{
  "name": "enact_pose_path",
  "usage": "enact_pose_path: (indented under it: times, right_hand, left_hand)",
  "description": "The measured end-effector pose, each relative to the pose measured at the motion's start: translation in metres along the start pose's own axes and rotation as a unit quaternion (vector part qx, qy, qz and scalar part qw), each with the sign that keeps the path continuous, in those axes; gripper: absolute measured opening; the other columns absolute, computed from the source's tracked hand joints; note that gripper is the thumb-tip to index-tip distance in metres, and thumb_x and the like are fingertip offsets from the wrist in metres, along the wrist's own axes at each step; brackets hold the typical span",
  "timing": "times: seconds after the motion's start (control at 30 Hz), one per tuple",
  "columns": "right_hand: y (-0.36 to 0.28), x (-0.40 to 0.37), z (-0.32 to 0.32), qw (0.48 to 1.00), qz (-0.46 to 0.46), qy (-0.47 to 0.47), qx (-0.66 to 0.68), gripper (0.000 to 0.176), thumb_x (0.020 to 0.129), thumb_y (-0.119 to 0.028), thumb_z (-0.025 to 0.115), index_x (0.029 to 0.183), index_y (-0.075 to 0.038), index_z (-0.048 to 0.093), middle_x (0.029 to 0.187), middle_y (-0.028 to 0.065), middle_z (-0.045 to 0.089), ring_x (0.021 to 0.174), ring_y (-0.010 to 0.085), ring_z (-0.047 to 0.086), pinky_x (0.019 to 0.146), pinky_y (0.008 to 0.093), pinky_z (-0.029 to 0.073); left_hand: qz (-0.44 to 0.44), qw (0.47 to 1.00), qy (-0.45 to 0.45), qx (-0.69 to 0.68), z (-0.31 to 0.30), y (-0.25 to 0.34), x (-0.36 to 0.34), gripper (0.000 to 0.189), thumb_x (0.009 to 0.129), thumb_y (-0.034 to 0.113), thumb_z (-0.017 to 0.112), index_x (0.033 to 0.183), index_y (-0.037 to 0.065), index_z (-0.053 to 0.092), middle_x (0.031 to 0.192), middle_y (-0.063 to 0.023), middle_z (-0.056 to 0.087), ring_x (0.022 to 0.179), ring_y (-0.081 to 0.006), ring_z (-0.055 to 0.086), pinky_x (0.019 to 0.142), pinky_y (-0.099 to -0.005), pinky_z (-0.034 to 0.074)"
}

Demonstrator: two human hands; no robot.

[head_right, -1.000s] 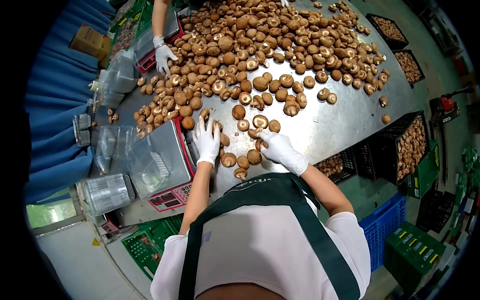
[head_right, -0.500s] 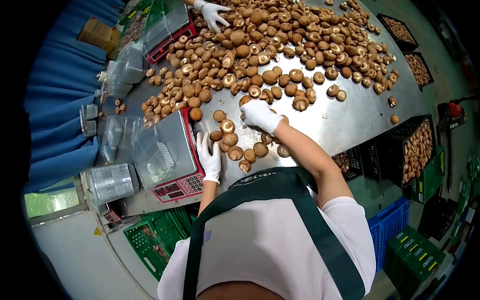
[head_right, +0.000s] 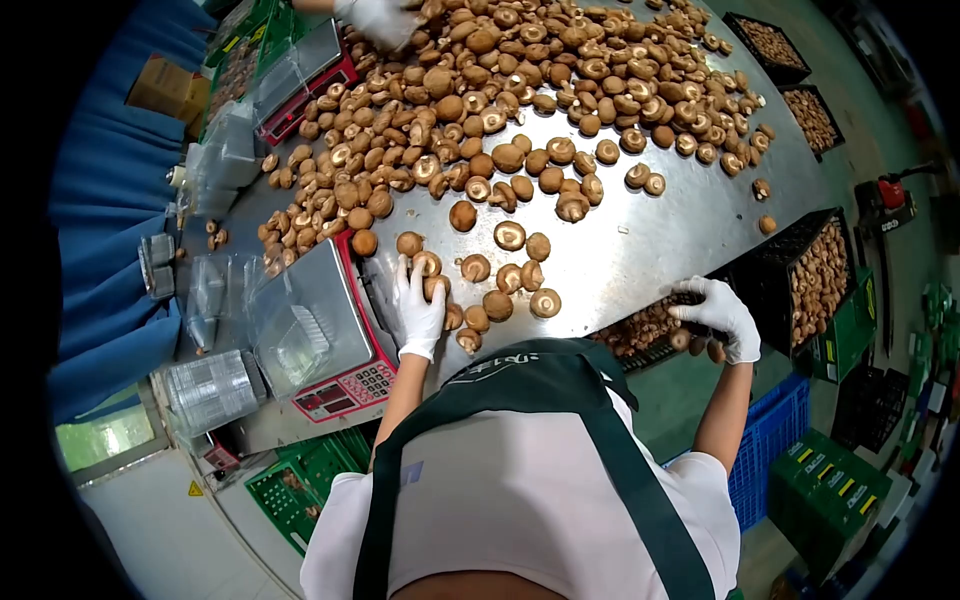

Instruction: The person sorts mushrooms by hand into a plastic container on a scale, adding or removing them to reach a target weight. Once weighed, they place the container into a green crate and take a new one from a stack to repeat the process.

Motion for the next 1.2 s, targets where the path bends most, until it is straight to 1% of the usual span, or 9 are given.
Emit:
enact_pose_path:
  times: [0.2, 0.37, 0.43, 0.63, 0.67, 0.73, 0.97, 1.1, 1.2]
  right_hand:
    - [-0.080, 0.052, 0.039, 0.992, 0.038, 0.099, 0.074, 0.032, 0.077, -0.026, 0.066, 0.098, -0.001, 0.068, 0.088, 0.0155, 0.069, 0.080, 0.0223, 0.067, 0.074, 0.0304, 0.052]
    - [-0.131, 0.141, 0.128, 0.944, -0.260, 0.192, -0.070, 0.030, 0.073, -0.020, 0.064, 0.101, -0.008, 0.062, 0.092, 0.0117, 0.062, 0.091, 0.0286, 0.058, 0.075, 0.0387, 0.050]
    - [-0.145, 0.161, 0.150, 0.930, -0.243, 0.161, -0.225, 0.029, 0.071, -0.015, 0.062, 0.099, -0.009, 0.062, 0.094, 0.0109, 0.058, 0.090, 0.0325, 0.057, 0.075, 0.0409, 0.050]
    - [-0.134, 0.148, 0.111, 0.977, -0.107, 0.107, 0.150, 0.033, 0.080, -0.023, 0.057, 0.110, -0.011, 0.062, 0.090, 0.0104, 0.068, 0.073, 0.0219, 0.065, 0.070, 0.0302, 0.051]
    - [-0.130, 0.131, 0.101, 0.920, -0.070, 0.057, 0.382, 0.031, 0.084, -0.022, 0.056, 0.111, -0.008, 0.062, 0.092, 0.0049, 0.067, 0.078, 0.0154, 0.063, 0.070, 0.0274, 0.049]
    - [-0.106, 0.099, 0.076, 0.905, -0.048, 0.160, 0.391, 0.028, 0.089, -0.020, 0.053, 0.109, -0.003, 0.062, 0.097, 0.0072, 0.064, 0.083, 0.0136, 0.060, 0.071, 0.0247, 0.048]
    - [0.024, -0.001, 0.017, 0.985, 0.167, 0.014, 0.035, 0.038, 0.084, -0.034, 0.053, 0.099, -0.002, 0.066, 0.084, 0.0183, 0.067, 0.076, 0.0292, 0.065, 0.071, 0.0360, 0.050]
    - [0.032, 0.003, 0.017, 0.968, 0.146, 0.123, -0.162, 0.041, 0.082, -0.035, 0.057, 0.102, 0.000, 0.064, 0.087, 0.0233, 0.064, 0.080, 0.0343, 0.064, 0.073, 0.0406, 0.049]
    - [0.010, 0.049, 0.018, 0.969, 0.079, 0.218, -0.084, 0.045, 0.083, -0.040, 0.054, 0.111, -0.005, 0.062, 0.091, 0.0219, 0.065, 0.089, 0.0364, 0.063, 0.080, 0.0406, 0.049]
  left_hand:
    - [0.013, 0.999, -0.037, 0.035, 0.010, 0.008, 0.011, 0.049, 0.079, 0.025, 0.062, 0.124, 0.011, 0.052, 0.142, -0.0189, 0.032, 0.130, -0.0363, 0.030, 0.106, -0.0542, 0.018]
    - [0.023, 0.999, -0.020, 0.030, 0.000, 0.010, 0.000, 0.048, 0.079, 0.021, 0.062, 0.124, 0.010, 0.051, 0.141, -0.0195, 0.033, 0.129, -0.0376, 0.032, 0.106, -0.0512, 0.020]
    - [0.034, 0.999, -0.009, 0.021, -0.005, 0.011, -0.010, 0.049, 0.078, 0.020, 0.063, 0.124, 0.009, 0.052, 0.141, -0.0202, 0.034, 0.128, -0.0387, 0.033, 0.105, -0.0495, 0.022]
    - [0.100, 0.988, -0.109, 0.043, -0.015, 0.024, -0.040, 0.064, 0.072, 0.036, 0.070, 0.127, 0.012, 0.050, 0.142, -0.0214, 0.032, 0.130, -0.0400, 0.029, 0.106, -0.0509, 0.021]
    - [0.141, 0.978, -0.134, 0.075, -0.013, 0.028, -0.042, 0.068, 0.071, 0.040, 0.070, 0.130, 0.014, 0.048, 0.143, -0.0215, 0.029, 0.132, -0.0414, 0.027, 0.106, -0.0546, 0.020]
    - [0.166, 0.961, -0.188, 0.118, -0.005, 0.038, -0.042, 0.071, 0.070, 0.045, 0.069, 0.133, 0.019, 0.046, 0.146, -0.0161, 0.027, 0.135, -0.0379, 0.022, 0.105, -0.0598, 0.015]
    - [0.202, 0.935, -0.194, 0.218, 0.035, 0.057, 0.031, 0.079, 0.073, 0.061, 0.060, 0.139, 0.024, 0.037, 0.149, -0.0129, 0.025, 0.136, -0.0378, 0.022, 0.104, -0.0658, 0.006]
    - [0.170, 0.941, -0.176, 0.232, 0.047, 0.057, 0.088, 0.083, 0.072, 0.065, 0.058, 0.141, 0.024, 0.035, 0.150, -0.0117, 0.023, 0.137, -0.0338, 0.020, 0.106, -0.0640, 0.006]
    - [0.189, 0.941, -0.190, 0.206, 0.053, 0.055, 0.108, 0.083, 0.071, 0.067, 0.057, 0.140, 0.026, 0.035, 0.150, -0.0118, 0.022, 0.136, -0.0346, 0.022, 0.107, -0.0602, 0.013]
Point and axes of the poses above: each hand's wrist, its own x-axis towards the middle knuckle, its own z-axis out of the palm, y = z × x, the point moved 2 cm from there along x, towards the middle knuckle
